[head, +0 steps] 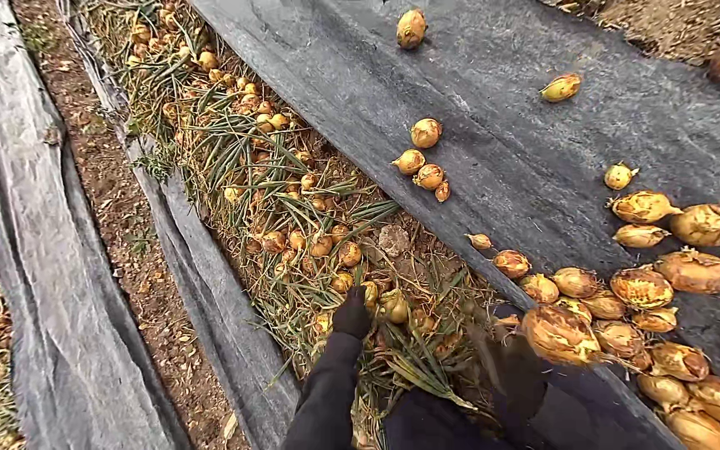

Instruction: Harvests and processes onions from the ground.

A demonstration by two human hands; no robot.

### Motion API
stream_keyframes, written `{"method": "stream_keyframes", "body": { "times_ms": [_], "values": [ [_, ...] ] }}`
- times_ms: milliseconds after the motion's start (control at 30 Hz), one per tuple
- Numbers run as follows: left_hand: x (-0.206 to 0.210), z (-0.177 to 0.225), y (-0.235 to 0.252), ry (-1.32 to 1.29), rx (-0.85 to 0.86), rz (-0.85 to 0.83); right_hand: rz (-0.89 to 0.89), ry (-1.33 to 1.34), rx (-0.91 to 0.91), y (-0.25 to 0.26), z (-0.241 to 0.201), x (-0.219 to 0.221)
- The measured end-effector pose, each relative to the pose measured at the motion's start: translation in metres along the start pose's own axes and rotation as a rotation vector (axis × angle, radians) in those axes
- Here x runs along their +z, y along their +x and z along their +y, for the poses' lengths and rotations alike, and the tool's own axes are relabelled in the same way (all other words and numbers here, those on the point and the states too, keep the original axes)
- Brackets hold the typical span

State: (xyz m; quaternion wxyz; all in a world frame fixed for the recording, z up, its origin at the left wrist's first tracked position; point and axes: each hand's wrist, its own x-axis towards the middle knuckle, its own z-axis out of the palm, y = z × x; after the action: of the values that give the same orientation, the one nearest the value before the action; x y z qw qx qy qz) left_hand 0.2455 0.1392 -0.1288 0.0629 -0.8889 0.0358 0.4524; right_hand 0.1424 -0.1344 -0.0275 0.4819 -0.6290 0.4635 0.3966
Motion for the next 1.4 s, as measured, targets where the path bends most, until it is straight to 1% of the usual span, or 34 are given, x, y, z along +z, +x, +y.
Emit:
{"method": "stream_keyframes", "body": {
  "times_ms": [33,67,100,167,233,300,333,367,400,433,467,533,567,600,667,700,733,767,800,833,867,933,1000,1033,1067,1133,1167,1200,1233,1267,1300,1333,1367,1400],
  "values": [
    [0.006,-0.008,0.009,0.07,-0.021,-0.048,-0.06,-0.029,-0.089,0.012,0.015,-0.001],
    [0.01,-0.011,0.011,0.116,-0.039,-0.075,0.038,-0.03,-0.28,0.024,0.043,0.014],
    [0.009,-0.011,0.01,0.129,-0.061,-0.094,0.071,-0.029,-0.399,0.036,0.061,0.025],
    [0.006,-0.01,0.005,0.087,-0.104,-0.13,-0.085,-0.086,-0.468,0.049,0.072,0.031],
    [0.02,-0.021,-0.006,-0.058,-0.12,-0.17,-0.188,-0.126,-0.5,0.057,0.085,0.047],
    [0.037,-0.037,-0.024,-0.39,-0.083,-0.155,-0.26,-0.185,-0.479,0.057,0.086,0.057],
    [0.049,-0.042,-0.043,-0.658,-0.057,-0.118,-0.309,-0.227,-0.469,0.05,0.083,0.056],
    [0.057,-0.042,-0.067,-1.0,-0.011,-0.096,-0.358,-0.267,-0.48,0.04,0.079,0.053],
    [0.062,-0.04,-0.095,-1.271,0.049,-0.128,-0.407,-0.276,-0.511,0.031,0.079,0.052],
    [0.061,-0.035,-0.122,-1.414,0.104,-0.206,-0.473,-0.236,-0.546,0.022,0.08,0.051],
    [0.059,-0.03,-0.146,-1.457,0.157,-0.284,-0.527,-0.171,-0.584,0.011,0.081,0.049],
    [0.06,-0.018,-0.184,-1.401,0.275,-0.343,-0.549,-0.007,-0.661,-0.017,0.086,0.05],
    [0.061,-0.013,-0.199,-1.378,0.337,-0.321,-0.536,0.05,-0.704,-0.029,0.088,0.049],
    [0.063,-0.007,-0.214,-1.366,0.382,-0.233,-0.49,0.072,-0.765,-0.037,0.091,0.046],
    [0.061,0.009,-0.234,-1.31,0.416,0.034,-0.267,0.053,-0.942,-0.043,0.104,0.043],
    [0.056,0.015,-0.239,-1.22,0.398,0.178,-0.127,0.059,-1.027,-0.041,0.113,0.042],
    [0.051,0.02,-0.241,-1.123,0.354,0.306,-0.01,0.098,-1.056,-0.037,0.121,0.04],
    [0.044,0.023,-0.24,-1.042,0.303,0.421,0.04,0.121,-1.035,-0.031,0.128,0.036],
    [0.037,0.025,-0.237,-0.998,0.253,0.484,0.044,0.096,-0.984,-0.025,0.134,0.028],
    [0.033,0.027,-0.233,-0.963,0.232,0.527,-0.008,0.036,-0.898,-0.022,0.138,0.018],
    [0.026,0.033,-0.229,-0.903,0.24,0.526,-0.093,-0.056,-0.805,-0.021,0.14,0.007],
    [0.013,0.062,-0.231,-0.598,0.324,0.394,-0.275,-0.153,-0.611,-0.02,0.139,-0.005],
    [0.013,0.105,-0.234,-0.322,0.385,0.19,-0.388,0.001,-0.539,-0.011,0.138,-0.002],
    [0.017,0.124,-0.232,-0.264,0.405,0.127,-0.398,0.129,-0.519,-0.006,0.137,0.0],
    [0.022,0.137,-0.226,-0.248,0.423,0.11,-0.344,0.221,-0.479,-0.009,0.131,0.0],
    [0.013,0.14,-0.191,-0.241,0.367,0.136,-0.123,0.312,-0.344,-0.042,0.1,-0.011],
    [0.001,0.13,-0.16,-0.227,0.275,0.118,-0.006,0.321,-0.227,-0.062,0.075,-0.02],
    [-0.008,0.112,-0.124,-0.238,0.162,0.104,0.099,0.352,-0.131,-0.07,0.057,-0.028],
    [-0.012,0.086,-0.087,-0.266,0.048,0.12,0.157,0.401,-0.1,-0.063,0.054,-0.035],
    [-0.017,0.058,-0.053,-0.284,-0.056,0.166,0.164,0.504,-0.207,-0.039,0.071,-0.04],
    [-0.023,0.034,-0.022,-0.281,-0.14,0.225,0.108,0.615,-0.397,-0.002,0.098,-0.045],
    [-0.031,0.015,0.006,-0.276,-0.197,0.267,0.067,0.66,-0.496,0.025,0.113,-0.047],
    [-0.038,0.003,0.03,-0.266,-0.232,0.285,0.062,0.67,-0.498,0.038,0.114,-0.047],
    [-0.043,-0.003,0.049,-0.255,-0.259,0.273,0.051,0.657,-0.438,0.04,0.108,-0.048]
  ]
}}
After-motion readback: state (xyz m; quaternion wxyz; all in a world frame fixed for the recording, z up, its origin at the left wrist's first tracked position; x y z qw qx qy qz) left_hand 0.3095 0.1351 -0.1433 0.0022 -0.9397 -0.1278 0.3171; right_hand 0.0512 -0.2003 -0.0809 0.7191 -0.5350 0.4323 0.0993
